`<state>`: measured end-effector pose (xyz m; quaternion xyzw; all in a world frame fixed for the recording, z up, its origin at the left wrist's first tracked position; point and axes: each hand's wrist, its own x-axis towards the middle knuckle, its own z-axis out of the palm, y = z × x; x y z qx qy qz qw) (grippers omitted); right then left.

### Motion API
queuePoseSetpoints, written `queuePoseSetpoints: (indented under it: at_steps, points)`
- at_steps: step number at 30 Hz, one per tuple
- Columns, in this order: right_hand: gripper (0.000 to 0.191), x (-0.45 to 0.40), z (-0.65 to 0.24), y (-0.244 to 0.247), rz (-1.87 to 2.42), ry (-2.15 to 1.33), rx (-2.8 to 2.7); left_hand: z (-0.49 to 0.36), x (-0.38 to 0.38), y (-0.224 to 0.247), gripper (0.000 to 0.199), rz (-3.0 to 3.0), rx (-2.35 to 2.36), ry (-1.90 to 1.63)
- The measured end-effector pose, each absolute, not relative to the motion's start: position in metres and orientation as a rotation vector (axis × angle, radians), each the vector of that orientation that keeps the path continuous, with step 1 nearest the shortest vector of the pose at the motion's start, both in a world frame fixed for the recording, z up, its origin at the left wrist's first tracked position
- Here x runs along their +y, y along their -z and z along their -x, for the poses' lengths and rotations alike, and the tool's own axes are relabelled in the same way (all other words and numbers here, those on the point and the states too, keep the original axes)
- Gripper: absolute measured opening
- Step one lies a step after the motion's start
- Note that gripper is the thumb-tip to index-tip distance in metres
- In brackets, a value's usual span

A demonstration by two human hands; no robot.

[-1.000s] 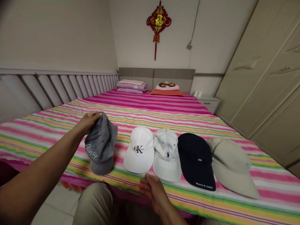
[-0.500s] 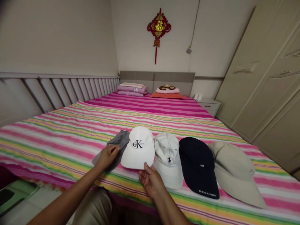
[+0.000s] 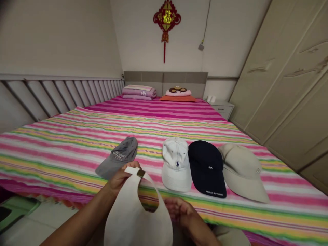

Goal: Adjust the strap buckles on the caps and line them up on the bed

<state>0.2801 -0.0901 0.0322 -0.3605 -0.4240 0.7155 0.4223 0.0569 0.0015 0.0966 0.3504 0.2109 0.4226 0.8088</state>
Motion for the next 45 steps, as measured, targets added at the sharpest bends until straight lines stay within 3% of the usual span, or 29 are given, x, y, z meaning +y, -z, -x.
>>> queuePoseSetpoints:
  at_steps: [4, 6, 10, 18, 27, 33, 37, 41, 45]
  points:
    - [0.038, -0.093, -0.278, -0.083, 0.706, -1.790, -1.040, -0.084, -0.013, -0.096, 0.018, -0.816, 0.568, -0.772]
    - [0.030, -0.091, -0.268, -0.095, 0.748, -1.700, -1.070, -0.090, -0.014, -0.100, 0.020, -0.844, 0.575, -0.705]
    - [0.029, -0.086, -0.254, -0.099, 0.811, -1.598, -1.000, -0.088, -0.011, -0.111, 0.027, -0.914, 0.606, -0.562]
    - [0.026, -0.081, -0.258, -0.109, 0.865, -1.575, -1.040, -0.101, -0.016, -0.124, 0.022, -1.027, 0.753, -0.542]
    - [0.021, -0.075, -0.273, -0.100, 0.563, -1.531, -0.426, -0.094, -0.020, -0.112, 0.024, -0.716, 0.624, -0.878]
    - [0.031, -0.079, -0.275, -0.072, 0.637, -1.901, -0.665, -0.081, -0.012, -0.115, 0.022, -0.591, 0.625, -1.007]
    - [0.028, -0.084, -0.267, -0.064, 0.595, -1.818, -0.536, -0.069, -0.005, -0.122, 0.017, -0.594, 0.762, -0.955]
    - [0.020, -0.078, -0.263, -0.069, 0.637, -1.698, -0.301, -0.042, -0.003, -0.099, 0.016, -0.571, 0.677, -0.822]
    - [0.020, -0.069, -0.259, -0.075, 0.608, -1.681, -0.199, -0.016, -0.026, -0.040, 0.026, -0.607, 0.596, -0.783]
